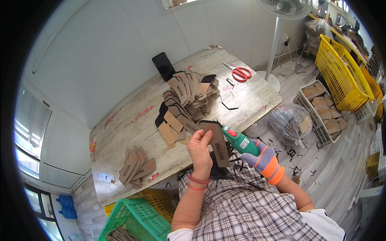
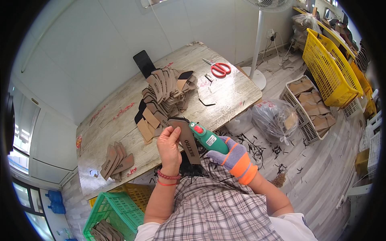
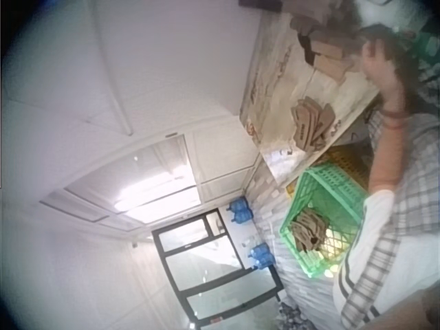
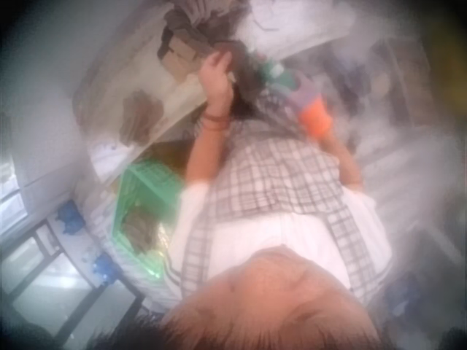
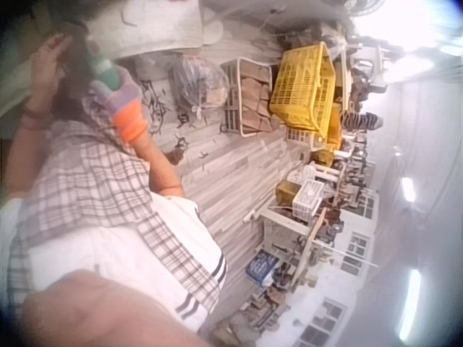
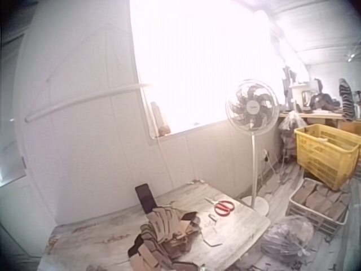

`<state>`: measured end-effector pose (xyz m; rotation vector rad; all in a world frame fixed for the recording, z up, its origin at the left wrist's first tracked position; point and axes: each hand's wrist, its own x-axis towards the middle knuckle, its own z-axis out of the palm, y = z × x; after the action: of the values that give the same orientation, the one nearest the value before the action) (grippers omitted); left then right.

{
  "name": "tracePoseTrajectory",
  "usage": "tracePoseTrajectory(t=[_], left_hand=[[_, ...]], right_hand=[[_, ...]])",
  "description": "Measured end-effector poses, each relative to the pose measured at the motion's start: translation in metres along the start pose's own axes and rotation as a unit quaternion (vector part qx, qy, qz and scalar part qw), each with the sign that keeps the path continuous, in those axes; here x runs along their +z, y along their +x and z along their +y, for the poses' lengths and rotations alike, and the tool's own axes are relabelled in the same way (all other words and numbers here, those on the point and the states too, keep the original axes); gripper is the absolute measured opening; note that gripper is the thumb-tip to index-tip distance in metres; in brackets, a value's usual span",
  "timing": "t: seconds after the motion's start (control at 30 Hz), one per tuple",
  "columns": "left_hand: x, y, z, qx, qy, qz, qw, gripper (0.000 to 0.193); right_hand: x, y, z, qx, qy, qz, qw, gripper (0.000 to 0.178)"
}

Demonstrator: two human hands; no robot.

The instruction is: The person uses a rotary tool to trim the edges of small cardboard pieces labeled 'BEETRO' at a workbench. They handle each piece one at a time, rotating it while trimming, and place finished pieces into a green crate below.

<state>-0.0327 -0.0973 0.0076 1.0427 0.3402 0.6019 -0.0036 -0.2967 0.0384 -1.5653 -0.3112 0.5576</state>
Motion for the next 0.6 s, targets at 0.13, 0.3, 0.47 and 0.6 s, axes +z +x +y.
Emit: tracePoseTrajectory(t=[0.13, 0.3, 0.47, 0.6], left_hand=[[-0.002, 0.004, 0.004, 0.029, 0.028, 0.001, 0.999, 0.009], [-0.009, 0.012, 0.008, 0.066, 0.112, -0.016, 0.991, 0.015], [-0.016, 0.017, 0.008, 0.105, 0.212, -0.02, 0.971, 0.013], [-0.012, 0.011, 0.016, 0.106, 0.268, -0.07, 0.955, 0.012]], right_hand=[[-0.003, 0.002, 0.005, -0.012, -0.058, 0.0, 0.998, 0.054], [-0.005, -0.001, -0.003, 0.008, -0.092, -0.009, 0.996, 0.059], [-0.004, 0.0, 0.002, -0.01, -0.084, -0.017, 0.996, 0.058], [-0.005, 0.001, 0.002, 0.003, -0.066, -0.016, 0.998, 0.058]])
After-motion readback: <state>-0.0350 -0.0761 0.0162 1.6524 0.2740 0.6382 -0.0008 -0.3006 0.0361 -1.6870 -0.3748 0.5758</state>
